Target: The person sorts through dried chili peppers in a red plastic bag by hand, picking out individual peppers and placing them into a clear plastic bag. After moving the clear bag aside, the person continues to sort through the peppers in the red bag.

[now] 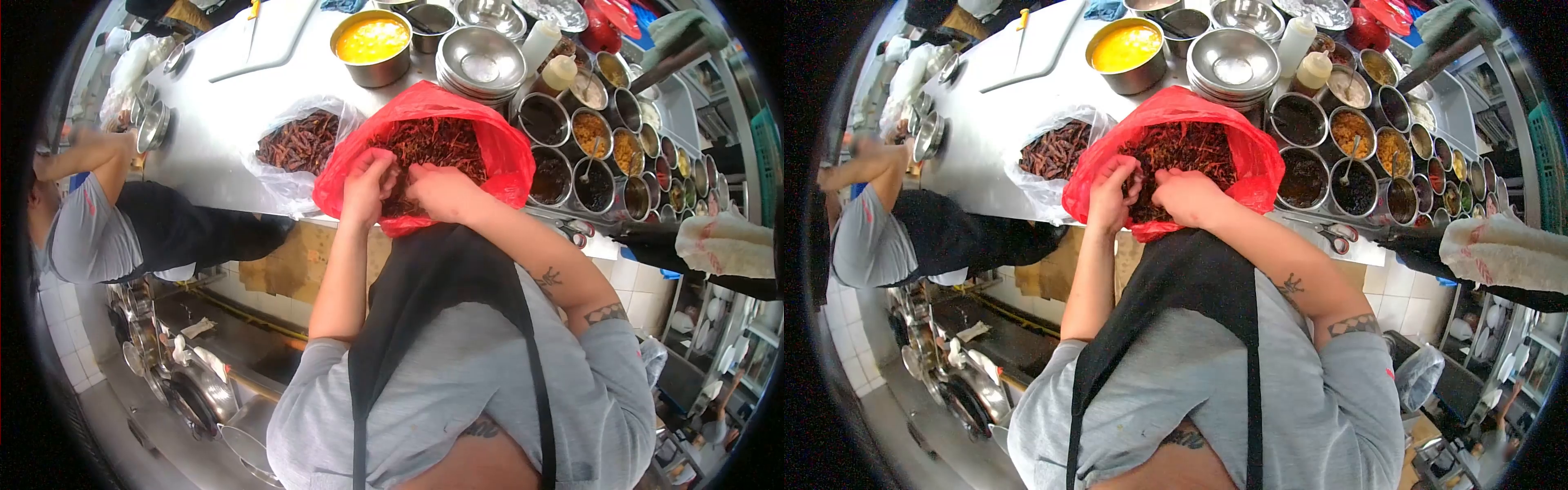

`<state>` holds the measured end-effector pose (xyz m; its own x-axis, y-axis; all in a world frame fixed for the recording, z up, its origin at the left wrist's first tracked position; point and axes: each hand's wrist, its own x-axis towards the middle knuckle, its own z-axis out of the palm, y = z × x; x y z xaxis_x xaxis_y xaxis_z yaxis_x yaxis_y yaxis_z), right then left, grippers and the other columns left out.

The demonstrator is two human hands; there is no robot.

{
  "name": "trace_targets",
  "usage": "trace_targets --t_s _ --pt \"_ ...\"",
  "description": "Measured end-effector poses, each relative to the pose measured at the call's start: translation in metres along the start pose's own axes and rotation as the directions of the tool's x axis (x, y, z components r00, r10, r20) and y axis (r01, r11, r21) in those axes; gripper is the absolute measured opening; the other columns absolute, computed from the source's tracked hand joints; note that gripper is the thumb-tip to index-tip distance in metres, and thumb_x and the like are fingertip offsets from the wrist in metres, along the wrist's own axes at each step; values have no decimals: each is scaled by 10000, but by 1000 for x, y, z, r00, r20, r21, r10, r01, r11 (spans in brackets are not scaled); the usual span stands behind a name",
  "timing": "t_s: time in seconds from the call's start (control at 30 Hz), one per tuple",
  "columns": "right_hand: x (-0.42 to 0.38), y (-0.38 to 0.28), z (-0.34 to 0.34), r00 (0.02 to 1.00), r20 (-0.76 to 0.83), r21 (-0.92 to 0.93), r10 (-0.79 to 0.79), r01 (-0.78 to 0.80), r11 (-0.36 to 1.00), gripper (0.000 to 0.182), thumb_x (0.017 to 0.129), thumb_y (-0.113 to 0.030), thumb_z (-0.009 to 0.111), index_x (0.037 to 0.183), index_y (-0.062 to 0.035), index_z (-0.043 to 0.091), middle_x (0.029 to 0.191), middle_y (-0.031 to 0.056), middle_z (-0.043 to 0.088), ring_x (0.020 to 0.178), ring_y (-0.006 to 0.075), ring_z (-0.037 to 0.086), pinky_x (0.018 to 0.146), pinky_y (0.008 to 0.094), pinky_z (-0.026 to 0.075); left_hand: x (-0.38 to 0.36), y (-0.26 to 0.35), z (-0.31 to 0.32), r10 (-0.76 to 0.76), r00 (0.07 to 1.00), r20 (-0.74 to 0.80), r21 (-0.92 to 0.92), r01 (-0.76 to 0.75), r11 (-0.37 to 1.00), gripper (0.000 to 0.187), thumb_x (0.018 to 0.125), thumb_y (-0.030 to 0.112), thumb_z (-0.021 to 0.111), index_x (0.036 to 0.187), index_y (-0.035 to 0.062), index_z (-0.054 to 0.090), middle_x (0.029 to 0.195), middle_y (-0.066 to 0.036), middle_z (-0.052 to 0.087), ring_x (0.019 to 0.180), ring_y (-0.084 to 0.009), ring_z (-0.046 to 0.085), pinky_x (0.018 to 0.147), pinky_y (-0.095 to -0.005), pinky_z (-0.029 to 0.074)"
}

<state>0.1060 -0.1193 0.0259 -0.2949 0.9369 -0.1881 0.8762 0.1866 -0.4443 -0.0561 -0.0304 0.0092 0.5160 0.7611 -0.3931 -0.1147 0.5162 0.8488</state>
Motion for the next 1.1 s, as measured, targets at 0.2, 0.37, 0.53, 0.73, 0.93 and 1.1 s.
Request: trace_targets --t_s 0.2,0.37,0.53,0.73,0.93,1.1 --pt "3 13 -4 978 -182 322 101 -38 946 172 853 -112 621 988 -75 722 1012 156 651 1000 308 652 875 437 526 0 -1 -5 2 999 48 -199 8 980 107 986 204 618 959 101 606 764 21 557 572 -61 447 481 -207 293" --pt "1 25 -13 898 -192 747 396 -128 653 139 831 -109 719 943 -30 743 908 152 686 844 242 691 787 351 538 4 -8 -4 175 974 142 454 -221 863 185 980 164 636 1111 41 678 844 9 630 717 -54 532 625 -216 425" --pt "7 35 3 885 -341 759 316 60 649 135 824 -75 723 943 -13 736 850 109 713 809 210 688 771 332 536 -10 8 19 117 967 227 643 -239 727 192 901 114 723 1053 0 697 910 -43 710 836 -82 607 762 -265 496" --pt "4 32 0 944 -46 951 328 -59 303 113 890 -102 693 967 -23 714 848 33 699 779 100 617 716 275 506 -10 13 14 221 914 341 691 -403 601 150 859 101 745 952 -12 713 834 -97 693 789 -152 650 742 -316 510" --pt "4 33 3 956 183 983 231 -182 -23 88 980 -149 605 971 -72 646 796 -16 609 680 82 528 623 241 445 -14 10 9 274 895 352 667 -445 597 109 863 85 738 942 10 731 804 -62 668 720 -129 614 666 -297 495" --pt "7 22 8 932 207 971 298 -232 53 170 958 -207 652 998 -44 623 770 21 628 690 127 615 628 294 508 -2 -2 -6 280 946 161 485 -323 812 131 948 151 669 964 22 671 719 -11 588 642 -91 534 558 -257 403"
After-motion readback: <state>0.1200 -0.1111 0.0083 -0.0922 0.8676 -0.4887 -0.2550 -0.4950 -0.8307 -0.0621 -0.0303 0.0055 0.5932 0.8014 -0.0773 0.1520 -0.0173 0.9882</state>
